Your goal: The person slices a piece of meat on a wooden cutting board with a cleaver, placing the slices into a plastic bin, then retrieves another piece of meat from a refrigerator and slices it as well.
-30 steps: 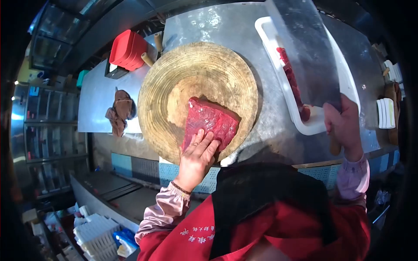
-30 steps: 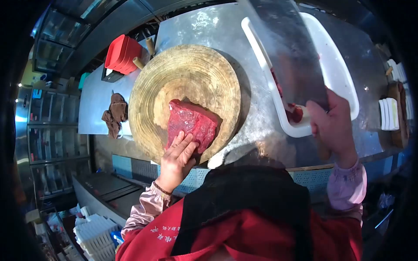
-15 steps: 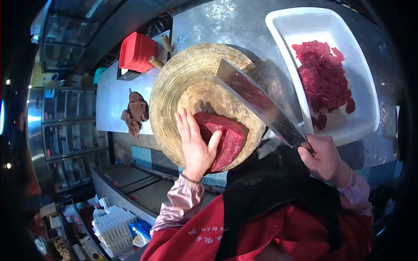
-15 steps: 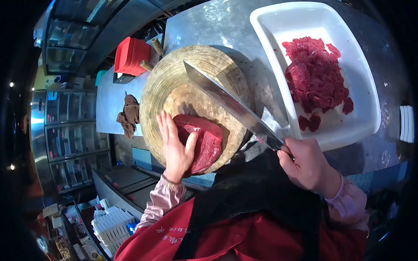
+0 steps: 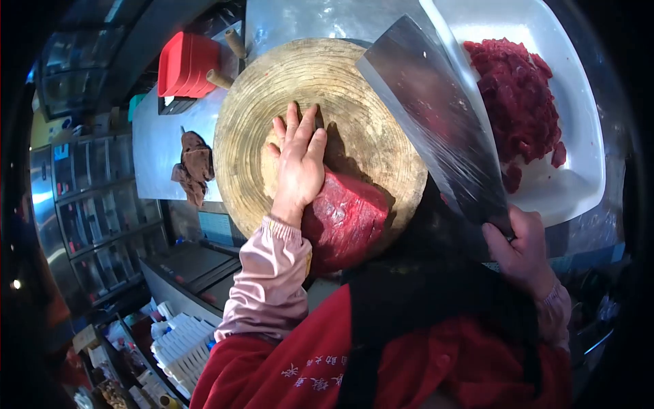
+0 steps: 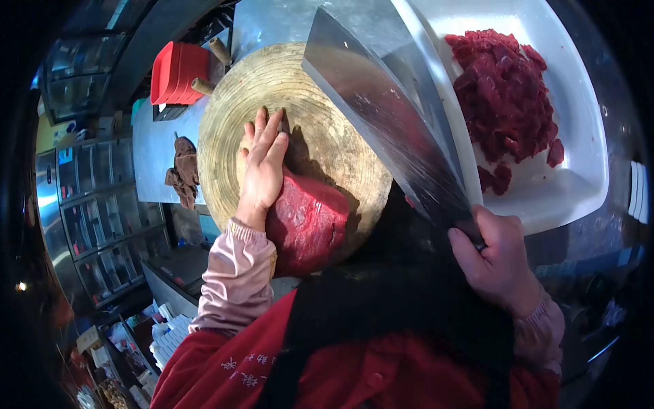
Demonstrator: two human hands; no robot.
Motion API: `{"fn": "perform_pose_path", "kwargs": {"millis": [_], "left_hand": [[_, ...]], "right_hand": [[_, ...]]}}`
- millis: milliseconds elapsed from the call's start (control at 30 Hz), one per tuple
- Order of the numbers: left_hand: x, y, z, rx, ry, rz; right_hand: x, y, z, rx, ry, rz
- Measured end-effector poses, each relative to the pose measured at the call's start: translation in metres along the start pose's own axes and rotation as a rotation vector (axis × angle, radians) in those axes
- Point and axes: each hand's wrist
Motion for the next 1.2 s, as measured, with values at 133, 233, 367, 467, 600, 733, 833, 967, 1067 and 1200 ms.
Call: {"fn": "perform_pose_path", "kwargs": {"millis": [133,233,367,467,600,733,833,967,1067,1200], "left_hand": [[-0.009,0.002,-0.003,-0.065,0.022,0.062],[-0.009,-0.001,0.002,0.002,0.0,0.075],[-0.012,-0.02,0.058,0.858,0.005,0.103],[0.022,-0.015,0.099,0.846,0.246,0.083],[0.102,0.005,0.063,0.21,0.388,-0.051],[0.135,0.044,-0.024,-0.459,0.107,-0.052],[0.122,0.06,-0.039,-0.575,0.151,0.052],[0.108,0.033,-0.012,-0.365,0.185,-0.048],[0.116,0.029,0.005,-0.326,0.271,-0.045],[0.129,0.008,0.051,0.125,0.288,-0.056]], "right_hand": [[-0.004,-0.004,-0.007,-0.199,0.007,0.03],[-0.003,-0.003,-0.004,-0.21,-0.017,0.083],[0.005,-0.001,0.0,-0.184,-0.008,0.131],[0.016,0.005,-0.001,-0.2,-0.011,0.095],[0.027,0.021,-0.001,-0.243,-0.052,-0.012],[0.03,0.017,0.003,-0.29,-0.066,-0.064],[0.026,0.011,0.005,-0.26,-0.083,-0.035],[0.027,0.012,0.0,-0.312,-0.117,0.009],[0.035,0.019,-0.002,-0.409,-0.116,0.034],[0.048,0.031,0.006,-0.245,-0.071,0.167]]}}
Point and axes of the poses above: each hand's wrist, its own x-axis away from the middle knuckle, its own z-axis out of the back of the hand, y = z × x, and after that the axes turned 6 degrees about x, right-handed
